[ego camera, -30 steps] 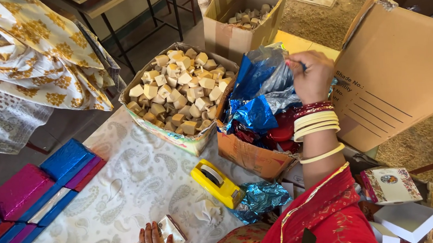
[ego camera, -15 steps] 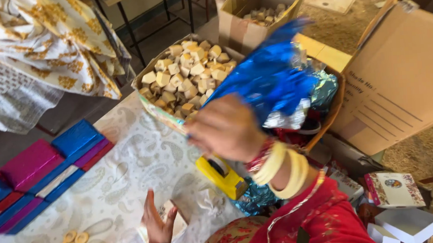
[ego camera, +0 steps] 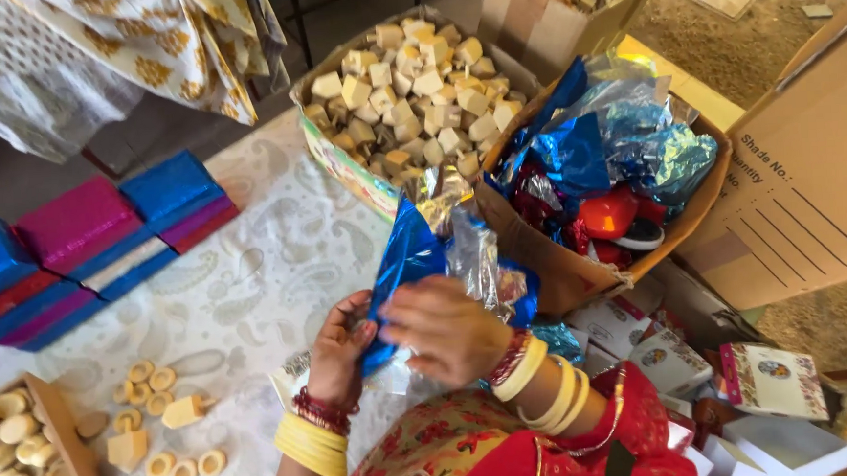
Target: The person places small wooden components into a silver and blue foil wrapper, seals the foil around the items by hand, and secures it with tape using a desktop dispenser.
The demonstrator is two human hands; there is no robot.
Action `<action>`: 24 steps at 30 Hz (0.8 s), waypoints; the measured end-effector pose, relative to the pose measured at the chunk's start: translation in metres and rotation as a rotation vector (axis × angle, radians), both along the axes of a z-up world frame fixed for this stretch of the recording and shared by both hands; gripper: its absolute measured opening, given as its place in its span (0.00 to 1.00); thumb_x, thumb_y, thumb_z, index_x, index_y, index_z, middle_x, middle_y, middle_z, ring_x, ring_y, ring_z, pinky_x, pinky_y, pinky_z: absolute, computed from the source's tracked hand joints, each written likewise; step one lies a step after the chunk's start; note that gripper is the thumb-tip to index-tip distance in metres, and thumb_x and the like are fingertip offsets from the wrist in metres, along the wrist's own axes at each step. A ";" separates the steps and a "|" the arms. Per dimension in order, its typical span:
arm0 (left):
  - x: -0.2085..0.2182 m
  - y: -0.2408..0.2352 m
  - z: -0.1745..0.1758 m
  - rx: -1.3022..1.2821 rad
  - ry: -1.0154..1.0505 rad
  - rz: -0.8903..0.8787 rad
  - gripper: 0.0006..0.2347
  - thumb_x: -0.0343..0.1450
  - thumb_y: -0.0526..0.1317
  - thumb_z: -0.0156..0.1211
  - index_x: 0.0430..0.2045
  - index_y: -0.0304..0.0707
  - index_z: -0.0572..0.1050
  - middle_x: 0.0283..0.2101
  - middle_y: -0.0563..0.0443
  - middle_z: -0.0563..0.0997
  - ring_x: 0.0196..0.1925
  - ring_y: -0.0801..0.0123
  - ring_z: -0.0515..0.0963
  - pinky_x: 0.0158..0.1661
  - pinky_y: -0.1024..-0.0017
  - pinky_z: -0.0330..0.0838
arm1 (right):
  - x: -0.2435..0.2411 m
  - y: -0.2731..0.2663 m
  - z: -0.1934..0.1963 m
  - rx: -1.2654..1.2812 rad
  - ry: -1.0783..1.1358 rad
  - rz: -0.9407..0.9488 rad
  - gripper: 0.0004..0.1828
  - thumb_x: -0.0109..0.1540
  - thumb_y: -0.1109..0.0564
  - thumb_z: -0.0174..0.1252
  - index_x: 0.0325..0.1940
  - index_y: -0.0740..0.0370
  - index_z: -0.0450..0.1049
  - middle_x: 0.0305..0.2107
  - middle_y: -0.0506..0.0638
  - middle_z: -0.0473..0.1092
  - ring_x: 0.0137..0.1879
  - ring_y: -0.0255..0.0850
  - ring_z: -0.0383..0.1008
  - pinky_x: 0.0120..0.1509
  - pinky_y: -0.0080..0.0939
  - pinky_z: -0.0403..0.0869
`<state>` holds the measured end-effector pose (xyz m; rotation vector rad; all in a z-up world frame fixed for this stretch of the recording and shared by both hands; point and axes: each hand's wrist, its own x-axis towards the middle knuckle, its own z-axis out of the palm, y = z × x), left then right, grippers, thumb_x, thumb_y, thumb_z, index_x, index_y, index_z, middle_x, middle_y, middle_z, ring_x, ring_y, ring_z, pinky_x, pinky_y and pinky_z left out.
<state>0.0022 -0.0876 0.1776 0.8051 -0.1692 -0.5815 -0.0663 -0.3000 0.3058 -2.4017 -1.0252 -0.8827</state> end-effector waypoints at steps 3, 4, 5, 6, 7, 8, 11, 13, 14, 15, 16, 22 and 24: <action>0.010 -0.001 -0.051 0.185 0.043 0.121 0.19 0.71 0.27 0.60 0.57 0.31 0.70 0.49 0.46 0.78 0.49 0.67 0.78 0.50 0.69 0.74 | -0.020 -0.040 -0.072 0.239 -0.054 -0.468 0.18 0.69 0.44 0.53 0.59 0.54 0.73 0.53 0.55 0.72 0.64 0.52 0.69 0.72 0.58 0.63; 0.011 0.001 -0.064 0.184 0.059 0.126 0.19 0.71 0.27 0.60 0.57 0.31 0.70 0.49 0.46 0.78 0.49 0.67 0.78 0.50 0.69 0.74 | -0.023 -0.045 -0.073 0.234 -0.038 -0.463 0.18 0.69 0.44 0.53 0.59 0.54 0.73 0.53 0.55 0.72 0.64 0.52 0.69 0.72 0.58 0.63; 0.011 0.002 -0.077 0.174 0.099 0.183 0.17 0.71 0.26 0.57 0.55 0.32 0.71 0.47 0.46 0.80 0.47 0.68 0.79 0.48 0.71 0.76 | -0.026 -0.051 -0.075 0.232 0.011 -0.606 0.26 0.67 0.40 0.54 0.63 0.57 0.70 0.55 0.57 0.70 0.65 0.55 0.66 0.73 0.61 0.60; 0.012 0.003 -0.089 0.168 0.137 0.236 0.15 0.72 0.24 0.55 0.53 0.33 0.72 0.45 0.46 0.81 0.45 0.68 0.80 0.46 0.72 0.77 | -0.029 -0.056 -0.076 0.229 0.059 -0.753 0.33 0.65 0.36 0.55 0.67 0.59 0.66 0.58 0.60 0.67 0.66 0.59 0.63 0.73 0.63 0.57; 0.008 0.004 -0.096 0.172 0.150 0.238 0.15 0.72 0.24 0.55 0.53 0.33 0.72 0.45 0.46 0.81 0.45 0.68 0.80 0.46 0.72 0.77 | -0.032 -0.062 -0.087 0.226 0.073 -0.752 0.33 0.65 0.36 0.55 0.67 0.59 0.66 0.58 0.60 0.67 0.66 0.59 0.63 0.73 0.63 0.57; 0.007 0.005 -0.100 0.106 0.236 0.247 0.15 0.73 0.25 0.54 0.53 0.36 0.72 0.44 0.45 0.82 0.42 0.67 0.81 0.43 0.71 0.77 | -0.033 -0.067 -0.096 0.240 0.207 -0.740 0.41 0.63 0.34 0.57 0.70 0.63 0.62 0.61 0.63 0.64 0.67 0.61 0.61 0.72 0.65 0.55; 0.004 0.008 -0.108 0.035 0.358 0.258 0.13 0.74 0.26 0.51 0.52 0.38 0.72 0.43 0.45 0.82 0.40 0.66 0.82 0.40 0.69 0.78 | -0.036 -0.064 -0.115 0.282 0.401 -0.648 0.52 0.60 0.32 0.60 0.75 0.69 0.55 0.65 0.65 0.60 0.68 0.64 0.59 0.70 0.66 0.53; 0.003 0.011 -0.117 0.029 0.394 0.256 0.13 0.74 0.26 0.50 0.52 0.38 0.72 0.43 0.45 0.82 0.41 0.67 0.83 0.40 0.69 0.79 | -0.035 -0.058 -0.124 0.311 0.460 -0.573 0.54 0.58 0.33 0.63 0.75 0.71 0.53 0.65 0.65 0.59 0.68 0.64 0.59 0.69 0.66 0.54; 0.002 0.013 -0.125 0.033 0.427 0.268 0.12 0.74 0.26 0.49 0.49 0.38 0.72 0.43 0.46 0.82 0.40 0.67 0.83 0.40 0.69 0.79 | -0.036 -0.055 -0.129 0.249 0.487 -0.617 0.45 0.57 0.38 0.64 0.70 0.65 0.60 0.61 0.62 0.62 0.64 0.62 0.61 0.66 0.64 0.57; 0.002 0.015 -0.134 0.037 0.460 0.281 0.11 0.74 0.26 0.48 0.47 0.38 0.73 0.43 0.46 0.82 0.39 0.67 0.83 0.39 0.69 0.79 | -0.036 -0.052 -0.135 0.186 0.514 -0.661 0.37 0.56 0.43 0.66 0.65 0.59 0.67 0.56 0.59 0.66 0.61 0.60 0.64 0.63 0.61 0.61; 0.003 0.021 -0.157 0.042 0.462 0.280 0.11 0.74 0.26 0.48 0.47 0.38 0.73 0.43 0.46 0.82 0.39 0.67 0.83 0.39 0.69 0.79 | -0.038 -0.056 -0.139 0.189 0.518 -0.661 0.37 0.56 0.43 0.66 0.65 0.59 0.67 0.56 0.59 0.66 0.61 0.60 0.64 0.63 0.61 0.61; 0.004 0.052 -0.205 0.121 0.430 0.375 0.13 0.76 0.26 0.48 0.51 0.34 0.78 0.47 0.53 0.80 0.44 0.71 0.79 0.46 0.73 0.75 | -0.045 -0.070 -0.079 0.528 0.402 -0.672 0.06 0.60 0.61 0.64 0.42 0.59 0.79 0.36 0.52 0.71 0.41 0.45 0.73 0.46 0.41 0.72; 0.006 0.050 -0.198 0.034 0.411 0.409 0.13 0.76 0.30 0.48 0.52 0.36 0.78 0.46 0.52 0.80 0.43 0.69 0.77 0.45 0.67 0.74 | -0.053 -0.084 -0.045 0.502 -0.054 -0.660 0.10 0.57 0.67 0.63 0.42 0.62 0.75 0.36 0.53 0.67 0.40 0.42 0.68 0.45 0.38 0.67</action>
